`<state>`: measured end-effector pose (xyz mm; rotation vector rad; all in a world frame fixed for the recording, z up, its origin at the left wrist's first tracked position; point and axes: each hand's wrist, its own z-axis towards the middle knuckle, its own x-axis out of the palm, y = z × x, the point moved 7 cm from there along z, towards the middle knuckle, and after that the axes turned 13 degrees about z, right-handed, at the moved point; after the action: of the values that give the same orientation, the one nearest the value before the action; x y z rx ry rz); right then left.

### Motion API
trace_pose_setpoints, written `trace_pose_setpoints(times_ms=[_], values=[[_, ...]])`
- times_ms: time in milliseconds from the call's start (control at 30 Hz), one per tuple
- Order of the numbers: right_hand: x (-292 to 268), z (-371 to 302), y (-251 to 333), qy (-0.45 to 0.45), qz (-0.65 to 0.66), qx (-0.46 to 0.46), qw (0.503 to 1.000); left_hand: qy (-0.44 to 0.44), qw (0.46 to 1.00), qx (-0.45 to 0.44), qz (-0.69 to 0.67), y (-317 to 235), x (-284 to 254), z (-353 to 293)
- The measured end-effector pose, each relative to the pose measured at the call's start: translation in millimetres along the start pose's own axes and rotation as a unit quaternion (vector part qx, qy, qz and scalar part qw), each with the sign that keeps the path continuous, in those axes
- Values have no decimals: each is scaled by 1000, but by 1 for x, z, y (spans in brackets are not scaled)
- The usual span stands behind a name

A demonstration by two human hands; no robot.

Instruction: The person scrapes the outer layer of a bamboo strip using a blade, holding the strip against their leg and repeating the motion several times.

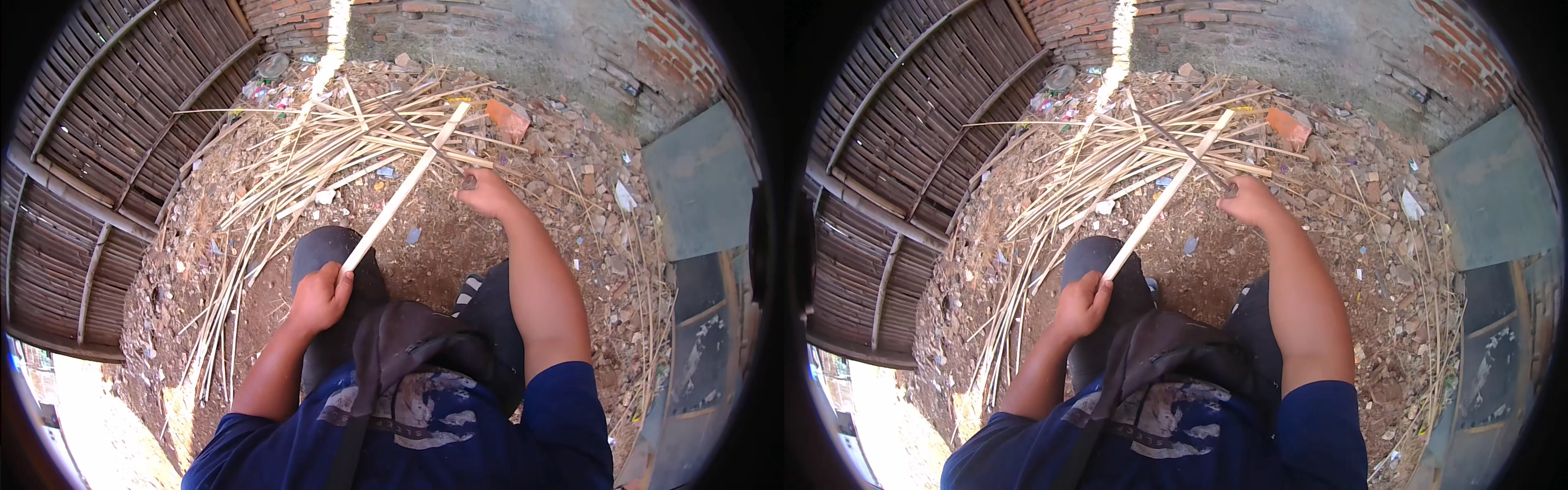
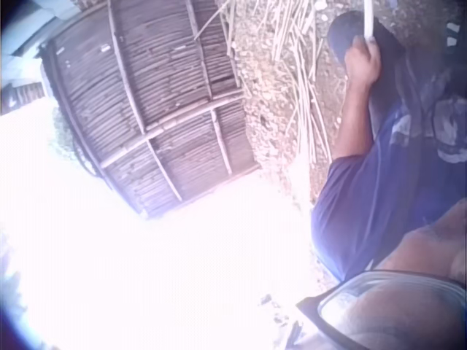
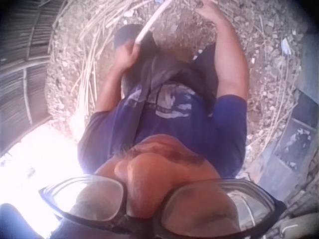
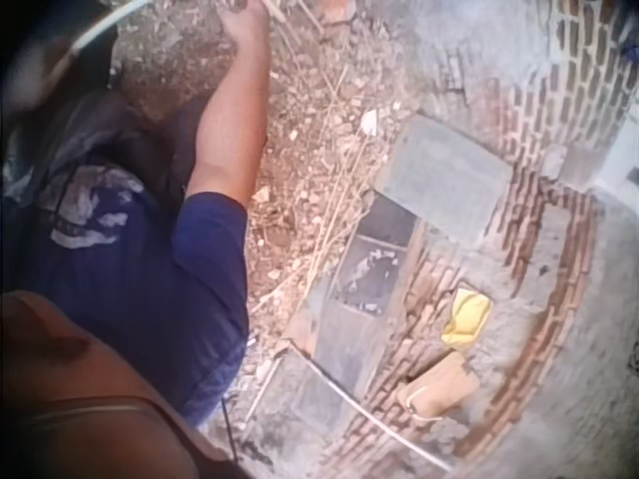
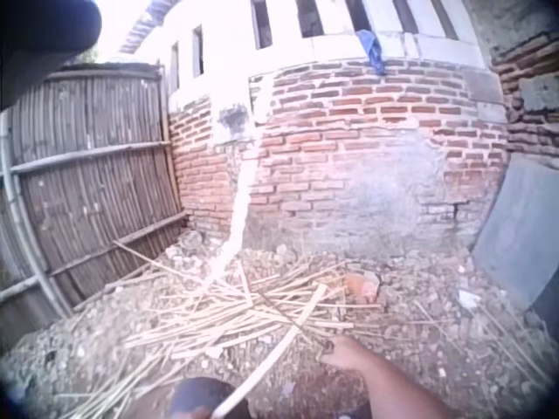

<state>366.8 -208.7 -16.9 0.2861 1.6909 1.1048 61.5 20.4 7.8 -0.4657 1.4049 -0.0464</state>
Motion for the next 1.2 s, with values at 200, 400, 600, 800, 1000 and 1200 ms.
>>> trace_pose_setpoints(times_ms=[200, 400, 600, 800, 1000, 1200], values=[[40, -39, 75, 154, -151, -120, 969, 3, 1000, -1, 24, -2, 3, 0], [37, -8, 17, 188, 16, 38, 981, 2, 1000, -19, 5, -5, -2, 0], [45, -24, 61, 127, -71, -97, 985, 21, 999, -33, 10, 0, 1, 5], [8, -6, 11, 75, 6, -6, 997, -3, 995, -39, -91, 3, -7, 1], [17, -13, 32, 33, -1, -26, 999, 18, 997, -61, -47, 8, -1, 3], [60, -30, 74, 235, -137, -89, 958, 8, 1000, -16, -11, -1, 1, 5]])
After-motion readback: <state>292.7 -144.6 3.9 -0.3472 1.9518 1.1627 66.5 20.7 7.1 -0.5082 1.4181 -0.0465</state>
